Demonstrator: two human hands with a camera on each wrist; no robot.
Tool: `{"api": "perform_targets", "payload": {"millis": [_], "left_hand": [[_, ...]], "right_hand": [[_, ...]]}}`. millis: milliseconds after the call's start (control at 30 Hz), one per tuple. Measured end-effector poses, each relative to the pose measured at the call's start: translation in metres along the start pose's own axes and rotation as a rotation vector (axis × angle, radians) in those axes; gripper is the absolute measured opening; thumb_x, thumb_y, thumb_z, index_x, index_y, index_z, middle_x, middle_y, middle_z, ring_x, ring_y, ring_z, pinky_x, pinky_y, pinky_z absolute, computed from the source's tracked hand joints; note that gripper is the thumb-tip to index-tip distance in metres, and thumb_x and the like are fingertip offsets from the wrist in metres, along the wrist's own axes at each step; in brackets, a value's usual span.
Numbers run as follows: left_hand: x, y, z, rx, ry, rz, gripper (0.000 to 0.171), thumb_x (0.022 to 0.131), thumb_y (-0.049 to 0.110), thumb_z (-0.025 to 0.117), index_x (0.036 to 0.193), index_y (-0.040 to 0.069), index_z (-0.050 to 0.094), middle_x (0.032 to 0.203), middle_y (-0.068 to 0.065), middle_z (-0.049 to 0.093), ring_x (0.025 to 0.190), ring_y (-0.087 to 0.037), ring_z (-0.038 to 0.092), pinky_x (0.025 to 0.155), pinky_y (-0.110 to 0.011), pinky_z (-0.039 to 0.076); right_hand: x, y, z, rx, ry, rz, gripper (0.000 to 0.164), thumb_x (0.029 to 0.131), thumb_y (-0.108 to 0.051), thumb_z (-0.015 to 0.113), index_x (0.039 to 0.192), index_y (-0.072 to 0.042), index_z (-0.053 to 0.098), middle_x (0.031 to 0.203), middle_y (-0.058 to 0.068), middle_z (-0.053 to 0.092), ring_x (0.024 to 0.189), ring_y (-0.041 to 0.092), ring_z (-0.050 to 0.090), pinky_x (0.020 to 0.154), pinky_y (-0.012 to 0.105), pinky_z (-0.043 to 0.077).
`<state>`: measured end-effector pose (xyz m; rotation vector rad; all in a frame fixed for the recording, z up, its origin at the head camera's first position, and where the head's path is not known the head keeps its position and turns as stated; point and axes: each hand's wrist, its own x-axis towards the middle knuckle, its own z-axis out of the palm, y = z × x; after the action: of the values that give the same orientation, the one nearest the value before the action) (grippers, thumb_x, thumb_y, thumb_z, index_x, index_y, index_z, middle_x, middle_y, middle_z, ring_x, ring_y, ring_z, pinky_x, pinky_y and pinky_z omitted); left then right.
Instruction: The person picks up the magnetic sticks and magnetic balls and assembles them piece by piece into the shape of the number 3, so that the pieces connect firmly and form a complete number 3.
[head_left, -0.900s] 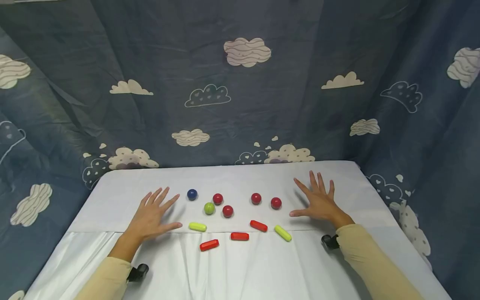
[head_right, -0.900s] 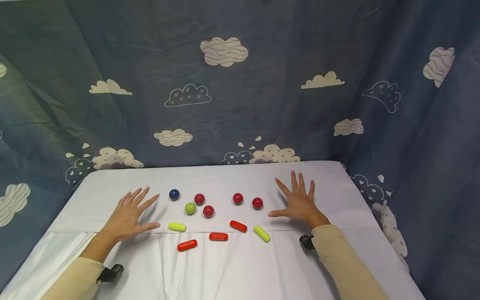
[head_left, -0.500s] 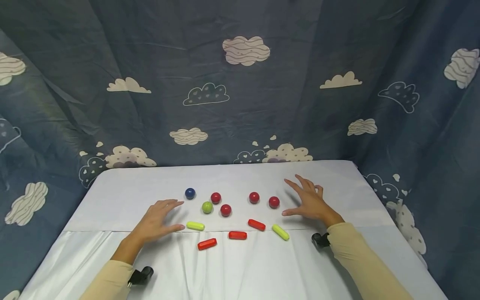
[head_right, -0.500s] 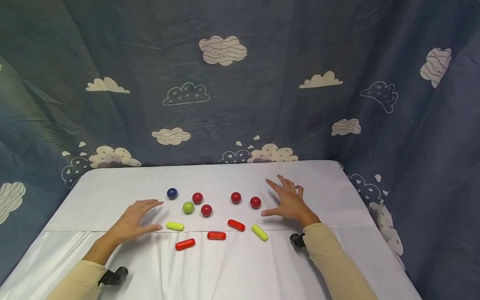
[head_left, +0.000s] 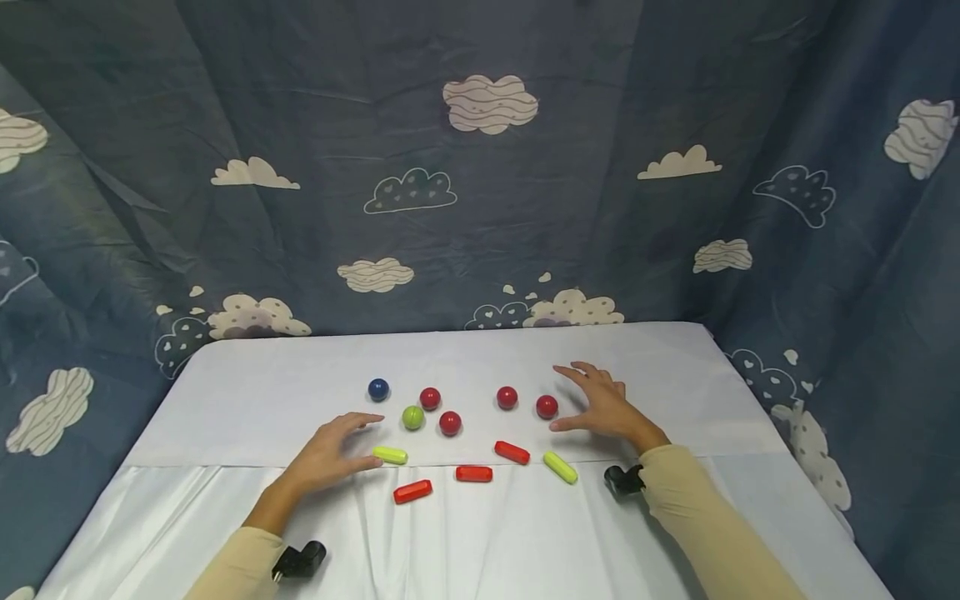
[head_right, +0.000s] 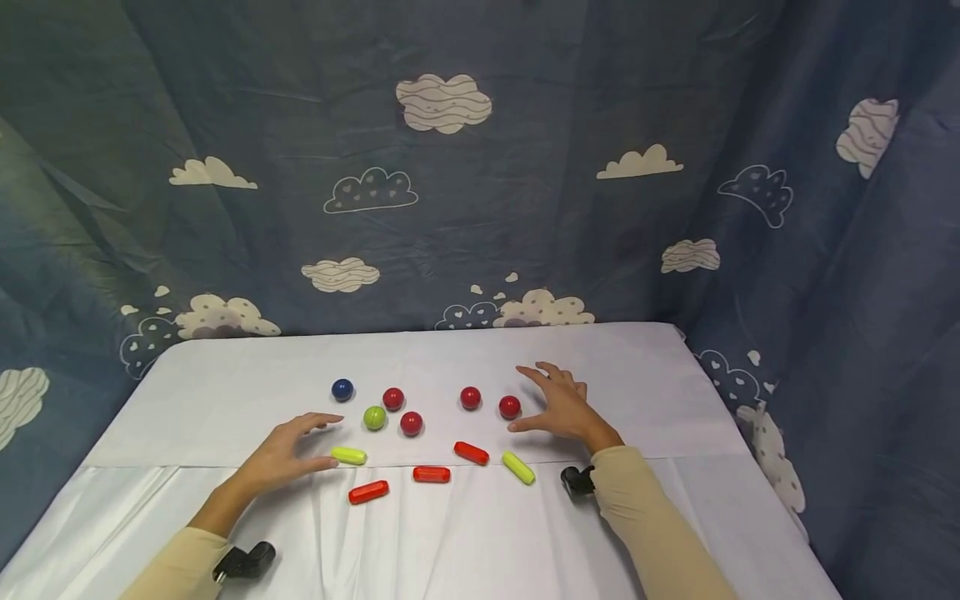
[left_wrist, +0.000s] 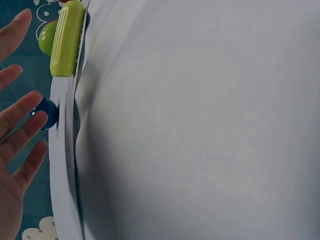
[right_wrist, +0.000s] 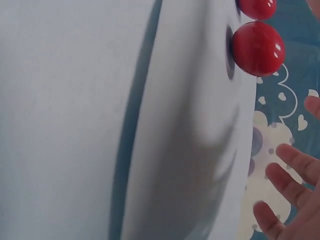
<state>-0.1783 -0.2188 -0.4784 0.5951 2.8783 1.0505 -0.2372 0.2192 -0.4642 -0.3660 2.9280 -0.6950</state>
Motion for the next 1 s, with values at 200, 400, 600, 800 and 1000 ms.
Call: {"api": "perform_targets", "payload": {"millis": [200, 400, 600, 800, 1000], "left_hand": [[0.004, -0.001, 0.013, -0.120, -0.019, -0.057, 0.053, 0.077, 0.023, 0.081, 0.124, 0.009, 0.062, 0.119, -0.008, 0.065, 0.115, -0.031, 0.057, 0.100, -0.052, 0.039], [0.005, 0.001, 0.017, -0.120, -0.033, -0.055, 0.045, 0.078, 0.014, 0.079, 0.120, 0.010, 0.064, 0.113, -0.004, 0.066, 0.108, -0.026, 0.059, 0.098, -0.049, 0.042], [0.009, 0.002, 0.017, -0.114, -0.061, -0.025, 0.040, 0.080, 0.013, 0.077, 0.118, 0.010, 0.066, 0.112, -0.004, 0.066, 0.101, -0.023, 0.057, 0.094, -0.048, 0.044], [0.011, 0.001, 0.018, -0.118, -0.082, -0.042, 0.038, 0.080, 0.015, 0.078, 0.116, 0.011, 0.067, 0.109, -0.002, 0.066, 0.101, -0.022, 0.058, 0.094, -0.048, 0.044], [0.013, 0.000, 0.018, -0.117, -0.105, -0.029, 0.036, 0.079, 0.015, 0.078, 0.114, 0.012, 0.068, 0.106, 0.000, 0.066, 0.100, -0.021, 0.059, 0.092, -0.046, 0.044]], "right_hand": [[0.004, 0.002, 0.008, 0.132, -0.040, 0.037, 0.090, 0.070, -0.042, 0.084, 0.144, -0.016, 0.042, 0.133, 0.018, 0.045, 0.121, 0.037, 0.042, 0.100, 0.061, 0.035], [0.006, -0.001, 0.013, 0.203, -0.045, 0.047, 0.080, 0.072, -0.032, 0.086, 0.139, -0.013, 0.048, 0.120, 0.014, 0.053, 0.105, 0.029, 0.051, 0.089, 0.047, 0.049], [0.007, -0.005, 0.012, 0.278, -0.074, 0.022, 0.068, 0.074, -0.020, 0.084, 0.134, -0.009, 0.053, 0.115, 0.013, 0.057, 0.096, 0.026, 0.053, 0.081, 0.038, 0.052], [0.012, -0.008, 0.014, 0.274, -0.090, 0.033, 0.062, 0.075, -0.017, 0.083, 0.130, -0.011, 0.057, 0.111, 0.009, 0.058, 0.093, 0.023, 0.053, 0.080, 0.035, 0.050], [0.016, -0.009, 0.016, 0.275, -0.095, 0.073, 0.057, 0.075, -0.016, 0.083, 0.126, -0.013, 0.060, 0.110, 0.007, 0.059, 0.096, 0.023, 0.053, 0.084, 0.036, 0.051]]}}
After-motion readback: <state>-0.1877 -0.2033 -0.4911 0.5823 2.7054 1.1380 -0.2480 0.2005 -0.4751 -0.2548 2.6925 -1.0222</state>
